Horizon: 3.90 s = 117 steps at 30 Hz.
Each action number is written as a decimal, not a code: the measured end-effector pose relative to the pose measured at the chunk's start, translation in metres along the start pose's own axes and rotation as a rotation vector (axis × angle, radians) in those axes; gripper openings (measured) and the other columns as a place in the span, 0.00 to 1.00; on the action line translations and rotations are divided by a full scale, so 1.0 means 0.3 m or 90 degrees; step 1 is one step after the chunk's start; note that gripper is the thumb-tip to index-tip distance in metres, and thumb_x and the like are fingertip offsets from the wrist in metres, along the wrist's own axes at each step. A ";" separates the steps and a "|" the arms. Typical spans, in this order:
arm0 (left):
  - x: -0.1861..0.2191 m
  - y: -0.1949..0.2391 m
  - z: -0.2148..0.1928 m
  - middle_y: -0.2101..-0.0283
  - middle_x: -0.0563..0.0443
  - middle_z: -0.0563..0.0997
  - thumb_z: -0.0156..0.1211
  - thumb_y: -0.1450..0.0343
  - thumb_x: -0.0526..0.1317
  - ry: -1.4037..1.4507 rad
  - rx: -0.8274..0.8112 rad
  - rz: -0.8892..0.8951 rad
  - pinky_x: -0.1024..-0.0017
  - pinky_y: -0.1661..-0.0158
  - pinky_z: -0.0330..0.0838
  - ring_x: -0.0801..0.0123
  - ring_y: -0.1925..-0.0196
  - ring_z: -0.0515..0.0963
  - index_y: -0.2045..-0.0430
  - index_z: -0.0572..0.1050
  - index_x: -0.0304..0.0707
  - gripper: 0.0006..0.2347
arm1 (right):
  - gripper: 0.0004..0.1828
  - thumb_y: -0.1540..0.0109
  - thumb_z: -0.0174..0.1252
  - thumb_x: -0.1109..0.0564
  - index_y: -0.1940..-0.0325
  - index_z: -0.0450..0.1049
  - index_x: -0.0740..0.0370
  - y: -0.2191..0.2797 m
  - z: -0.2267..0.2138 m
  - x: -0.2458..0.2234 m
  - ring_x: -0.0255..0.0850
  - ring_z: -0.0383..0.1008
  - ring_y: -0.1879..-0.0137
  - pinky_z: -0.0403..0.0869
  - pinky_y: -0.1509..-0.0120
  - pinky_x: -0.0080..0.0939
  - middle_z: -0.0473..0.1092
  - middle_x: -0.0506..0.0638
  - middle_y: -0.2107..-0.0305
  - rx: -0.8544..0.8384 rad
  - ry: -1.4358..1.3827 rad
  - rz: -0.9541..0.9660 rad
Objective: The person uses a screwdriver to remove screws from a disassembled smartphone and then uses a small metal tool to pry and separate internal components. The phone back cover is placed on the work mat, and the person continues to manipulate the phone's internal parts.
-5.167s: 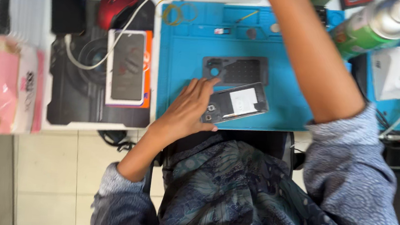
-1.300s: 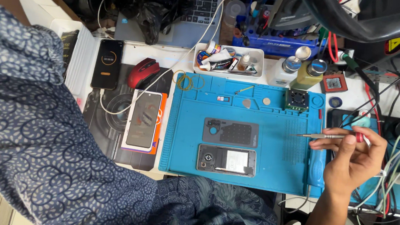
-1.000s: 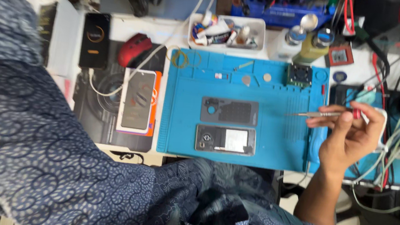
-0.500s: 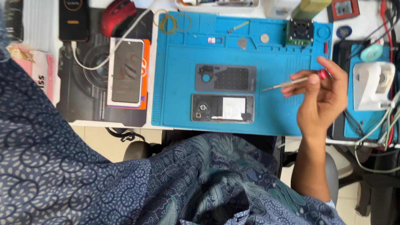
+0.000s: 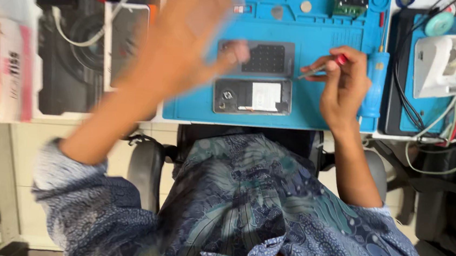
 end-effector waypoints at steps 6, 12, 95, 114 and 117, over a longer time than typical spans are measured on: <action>0.093 0.326 0.362 0.36 0.35 0.68 0.71 0.37 0.58 0.213 -0.221 -0.165 0.52 0.37 0.62 0.45 0.35 0.66 0.31 0.60 0.29 0.43 | 0.10 0.18 0.45 0.58 0.37 0.59 0.68 0.000 0.040 0.010 0.44 0.83 0.55 0.84 0.52 0.39 0.75 0.59 0.64 -0.020 0.062 -0.058; 0.067 0.397 0.404 0.35 0.39 0.69 0.76 0.36 0.53 0.233 -0.195 -0.191 0.55 0.35 0.62 0.49 0.35 0.67 0.30 0.60 0.32 0.43 | 0.10 0.18 0.45 0.59 0.37 0.59 0.69 -0.008 0.054 -0.011 0.42 0.83 0.57 0.85 0.54 0.38 0.74 0.58 0.64 -0.032 0.092 -0.084; -0.012 0.268 0.481 0.50 0.47 0.68 0.81 0.50 0.47 0.315 -0.318 -0.220 0.55 0.44 0.65 0.54 0.43 0.68 0.51 0.73 0.32 0.34 | 0.21 0.37 0.61 0.85 0.48 0.74 0.68 0.050 0.061 -0.111 0.52 0.81 0.59 0.82 0.59 0.40 0.68 0.61 0.64 -0.001 0.235 -0.162; 0.023 0.255 0.492 0.47 0.44 0.67 0.80 0.44 0.51 0.304 -0.322 -0.154 0.56 0.38 0.65 0.52 0.41 0.67 0.47 0.72 0.25 0.36 | 0.11 0.39 0.71 0.75 0.56 0.77 0.73 0.009 0.030 -0.131 0.51 0.79 0.58 0.77 0.63 0.33 0.68 0.61 0.66 -0.027 0.261 -0.218; 0.032 0.257 0.481 0.46 0.42 0.67 0.77 0.43 0.55 0.267 -0.329 -0.115 0.55 0.37 0.65 0.51 0.40 0.67 0.44 0.70 0.24 0.39 | 0.13 0.41 0.66 0.78 0.55 0.76 0.74 0.010 0.027 -0.132 0.52 0.79 0.59 0.77 0.65 0.35 0.67 0.61 0.68 -0.041 0.226 -0.234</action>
Point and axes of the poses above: each hand's wrist, its own y-axis away from the middle knuckle, its own z-axis out of the palm, x = y × z, the point moved 6 cm from there along -y, towards the middle knuckle
